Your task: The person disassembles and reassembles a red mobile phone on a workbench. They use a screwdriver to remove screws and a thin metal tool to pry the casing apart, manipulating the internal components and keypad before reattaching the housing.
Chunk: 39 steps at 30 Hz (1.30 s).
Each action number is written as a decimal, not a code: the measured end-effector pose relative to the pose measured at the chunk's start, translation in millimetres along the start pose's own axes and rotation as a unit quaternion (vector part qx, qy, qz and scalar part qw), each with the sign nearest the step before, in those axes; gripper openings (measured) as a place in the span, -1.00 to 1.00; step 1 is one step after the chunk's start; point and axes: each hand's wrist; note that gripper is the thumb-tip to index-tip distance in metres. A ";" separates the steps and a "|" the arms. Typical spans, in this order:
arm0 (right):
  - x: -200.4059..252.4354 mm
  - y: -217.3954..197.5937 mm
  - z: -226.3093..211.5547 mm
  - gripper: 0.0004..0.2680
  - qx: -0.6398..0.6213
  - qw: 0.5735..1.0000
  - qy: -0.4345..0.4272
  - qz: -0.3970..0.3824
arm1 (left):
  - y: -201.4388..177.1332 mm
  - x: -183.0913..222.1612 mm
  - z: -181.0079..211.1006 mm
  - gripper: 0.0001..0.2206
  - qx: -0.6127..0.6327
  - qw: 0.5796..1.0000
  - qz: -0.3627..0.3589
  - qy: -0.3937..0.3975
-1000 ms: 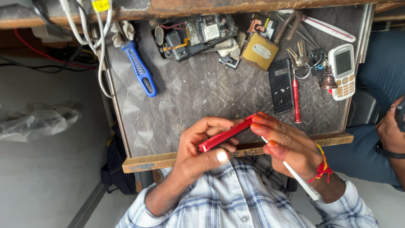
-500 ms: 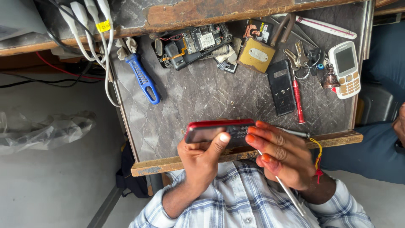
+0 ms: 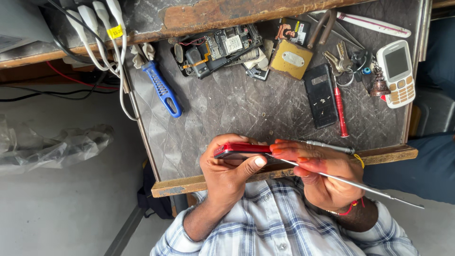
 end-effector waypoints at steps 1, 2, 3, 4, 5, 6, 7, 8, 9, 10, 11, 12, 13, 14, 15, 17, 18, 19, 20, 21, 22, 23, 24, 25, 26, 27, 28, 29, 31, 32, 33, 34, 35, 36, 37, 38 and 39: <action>1.4 0.9 -0.9 -0.86 -0.004 1.000 0.010 0.009 | -0.3 0.1 -0.4 -0.61 0.010 1.000 0.001 -0.004; 2.1 1.0 -0.8 -0.86 -0.001 1.000 0.012 0.008 | -0.5 0.0 -0.9 -0.61 0.020 1.000 0.001 -0.008; 2.7 1.1 -0.9 -0.86 0.001 1.000 0.015 0.007 | -0.7 0.0 -1.4 -0.62 0.031 0.999 0.001 -0.012; 3.0 1.1 -1.3 -0.86 0.004 1.000 0.018 0.007 | -0.7 0.2 -1.7 -0.62 0.026 1.000 0.004 -0.011; 2.9 0.6 -1.3 -0.86 0.012 1.000 0.016 0.004 | -0.7 -0.3 -2.2 -0.62 0.022 1.000 0.006 -0.010; 2.8 -0.2 -1.6 -0.85 0.019 1.000 0.014 0.002 | -0.8 -0.9 -2.6 -0.62 0.018 1.000 0.007 -0.009; 3.3 0.0 -2.2 -0.85 0.026 1.000 0.014 -0.001 | -1.2 -0.6 -2.4 -0.62 0.024 1.000 0.010 -0.013; 4.0 1.7 -2.3 -0.85 0.032 0.999 0.010 0.007 | -1.6 -0.4 -2.1 -0.63 0.030 0.999 0.013 -0.018; 4.9 3.9 -1.4 -0.84 0.039 0.999 0.005 0.016 | -1.7 -0.9 -2.1 -0.63 0.037 0.999 0.014 -0.021; 6.2 4.9 -0.5 -0.84 0.047 0.999 0.000 0.025 | -1.5 -1.0 -1.9 -0.63 0.030 0.999 0.015 -0.020; 7.9 4.1 0.1 -0.85 0.045 0.999 0.009 0.012 | -1.1 -0.9 -1.5 -0.63 0.022 0.999 0.016 -0.018; 10.1 1.9 0.0 -0.85 0.043 0.999 0.019 -0.001 | -0.7 -0.9 -1.0 -0.63 0.015 1.000 0.017 -0.016; 12.7 -0.8 -0.8 -0.85 0.041 0.999 0.029 -0.014 | -0.4 -0.7 -0.5 -0.62 -0.010 0.999 0.031 -0.021; 15.4 -3.5 -2.6 -0.81 -0.001 0.992 0.112 -0.066 | 0.0 -0.7 0.0 -0.61 -0.035 0.998 0.046 -0.026; 17.1 -5.5 -5.0 -0.77 -0.042 0.973 0.193 -0.116 | 0.6 -1.3 0.3 -0.60 -0.059 0.996 0.058 -0.031; 13.9 -3.8 -4.3 -0.78 0.000 0.983 0.136 -0.125 | 1.9 -2.7 1.6 -0.61 -0.030 0.997 0.065 -0.027; 8.6 2.0 1.2 -0.81 0.082 0.993 -0.003 -0.082 | 2.4 -3.7 2.2 -0.62 -0.016 0.997 0.068 -0.025; 4.7 5.7 3.9 -0.82 0.161 0.976 -0.143 -0.039 | 2.8 -3.9 2.3 -0.61 -0.021 0.997 0.064 -0.023; 5.4 10.0 0.4 -0.82 0.136 0.987 -0.080 -0.018 | 3.0 -4.2 2.0 -0.60 -0.026 0.998 0.060 -0.021; 8.7 16.8 -5.2 -0.81 0.108 0.994 -0.017 0.003 | 2.6 -3.4 1.8 -0.59 -0.032 0.998 0.058 -0.019; 10.7 18.8 -8.0 -0.80 0.080 0.995 0.047 0.024 | 2.1 -2.7 1.4 -0.59 -0.035 0.998 0.052 -0.012; 11.1 13.4 -9.3 -0.80 0.083 0.992 0.091 0.009 | 1.7 -2.5 0.6 -0.59 -0.039 0.998 0.044 -0.006; 10.9 5.2 -11.4 -0.79 0.084 0.987 0.135 -0.005 | 1.6 -2.3 -0.4 -0.59 -0.043 0.998 0.035 0.000; 9.7 0.6 -12.4 -0.79 0.086 0.980 0.179 -0.019 | 1.5 -1.9 -1.0 -0.59 -0.040 0.998 0.048 0.000; 5.9 1.1 -8.4 -0.80 0.088 0.990 0.102 -0.030 | 1.8 -1.6 -1.1 -0.59 -0.037 0.997 0.062 -0.001; -1.1 3.6 -0.4 -0.81 0.090 0.995 0.022 -0.041 | 2.4 -2.9 -0.8 -0.59 -0.034 0.997 0.074 0.001; -5.9 6.7 2.9 -0.81 0.091 0.993 -0.059 -0.053 | 3.5 -4.0 -0.1 -0.58 -0.033 0.997 0.077 -0.003; -7.8 9.7 1.6 -0.81 0.141 0.984 -0.099 -0.050 | 4.8 -4.6 0.7 -0.58 -0.031 0.996 0.082 -0.006; -9.0 15.3 -0.2 -0.79 0.237 0.954 -0.178 -0.044 | 6.9 -4.7 2.0 -0.58 -0.031 0.996 0.087 -0.007; -9.1 19.3 1.1 -0.79 0.248 0.949 -0.191 -0.030 | 7.9 -4.1 2.0 -0.58 -0.033 0.996 0.088 -0.005; -9.7 24.8 4.0 -0.79 0.258 0.944 -0.205 -0.015 | 8.5 -4.4 2.2 -0.57 -0.036 0.995 0.089 -0.002; -9.8 27.8 5.8 -0.79 0.267 0.939 -0.218 0.001 | 9.1 -4.7 2.0 -0.58 -0.029 0.996 0.088 0.003; -9.0 27.7 6.1 -0.80 0.264 0.942 -0.206 -0.007 | 9.6 -5.1 1.3 -0.59 -0.022 0.996 0.087 0.008; -8.2 27.0 5.9 -0.80 0.261 0.946 -0.194 -0.015 | 9.6 -5.3 0.6 -0.59 -0.015 0.996 0.085 0.013; -6.9 25.8 4.9 -0.80 0.257 0.949 -0.181 -0.022 | 9.1 -5.2 -0.2 -0.59 -0.019 0.996 0.091 0.015; -5.9 23.3 3.1 -0.80 0.207 0.970 -0.130 -0.020 | 8.4 -5.0 -0.8 -0.59 -0.024 0.995 0.097 0.018; -6.3 19.4 1.6 -0.80 0.154 0.985 -0.082 -0.018 | 7.9 -5.4 -1.0 -0.59 -0.028 0.994 0.102 0.023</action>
Point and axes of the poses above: each hand's wrist, its own x-axis away from the middle knuckle, its own y-axis out of the palm, z = x × y, and after that the axes turned 15 degrees about x, right-handed
